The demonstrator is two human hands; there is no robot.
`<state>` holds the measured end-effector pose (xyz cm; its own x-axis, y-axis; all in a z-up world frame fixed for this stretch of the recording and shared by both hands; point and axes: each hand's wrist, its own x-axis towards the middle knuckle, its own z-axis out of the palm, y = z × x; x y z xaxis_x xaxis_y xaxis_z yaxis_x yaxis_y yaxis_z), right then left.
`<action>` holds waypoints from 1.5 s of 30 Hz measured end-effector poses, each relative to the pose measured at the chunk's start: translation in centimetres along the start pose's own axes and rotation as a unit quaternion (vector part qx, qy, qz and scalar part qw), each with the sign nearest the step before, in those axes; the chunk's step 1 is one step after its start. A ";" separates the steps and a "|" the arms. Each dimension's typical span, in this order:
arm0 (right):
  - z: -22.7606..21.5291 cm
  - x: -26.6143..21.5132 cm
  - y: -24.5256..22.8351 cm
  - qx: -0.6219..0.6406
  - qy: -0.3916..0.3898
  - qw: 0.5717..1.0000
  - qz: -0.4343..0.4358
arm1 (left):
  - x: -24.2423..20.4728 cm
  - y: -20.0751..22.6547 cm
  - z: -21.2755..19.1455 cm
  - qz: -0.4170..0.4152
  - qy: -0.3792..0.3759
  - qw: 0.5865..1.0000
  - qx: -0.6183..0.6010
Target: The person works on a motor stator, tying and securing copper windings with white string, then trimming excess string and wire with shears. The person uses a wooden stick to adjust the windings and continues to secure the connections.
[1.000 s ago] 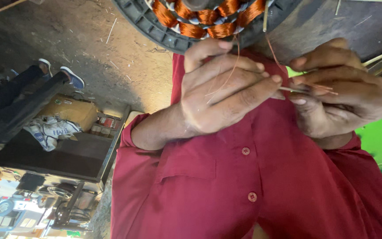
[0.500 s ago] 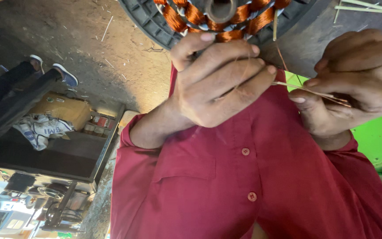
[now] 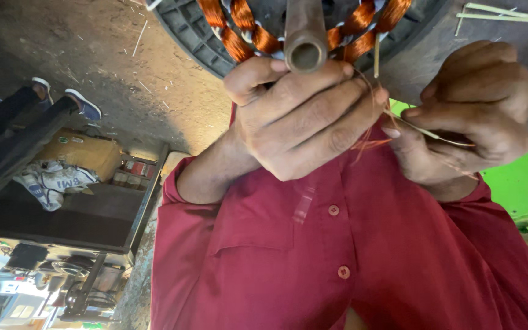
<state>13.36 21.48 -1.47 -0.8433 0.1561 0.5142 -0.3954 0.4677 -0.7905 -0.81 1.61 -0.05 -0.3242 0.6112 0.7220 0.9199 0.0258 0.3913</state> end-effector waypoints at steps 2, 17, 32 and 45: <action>0.2 0.2 -0.1 -0.009 -0.020 1.000 -0.011 | -0.2 0.0 0.1 0.000 0.007 1.000 -0.001; 2.9 4.0 -4.1 -0.115 -0.054 0.977 -0.172 | -2.3 2.3 -0.7 -0.141 0.132 0.980 -0.049; 1.0 4.6 -1.6 -0.006 -0.040 0.999 0.006 | -0.9 1.6 -3.0 -0.240 -0.014 0.969 0.061; 3.3 6.4 -3.2 -0.159 -0.083 0.984 0.015 | -0.8 0.0 -5.2 -0.239 -0.071 0.968 -0.001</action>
<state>8.05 18.14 3.21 -0.9110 0.0424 0.4102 -0.2579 0.7175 -0.6471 -1.67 -2.96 2.31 -0.6791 0.6329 0.3718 0.6714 0.3308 0.6632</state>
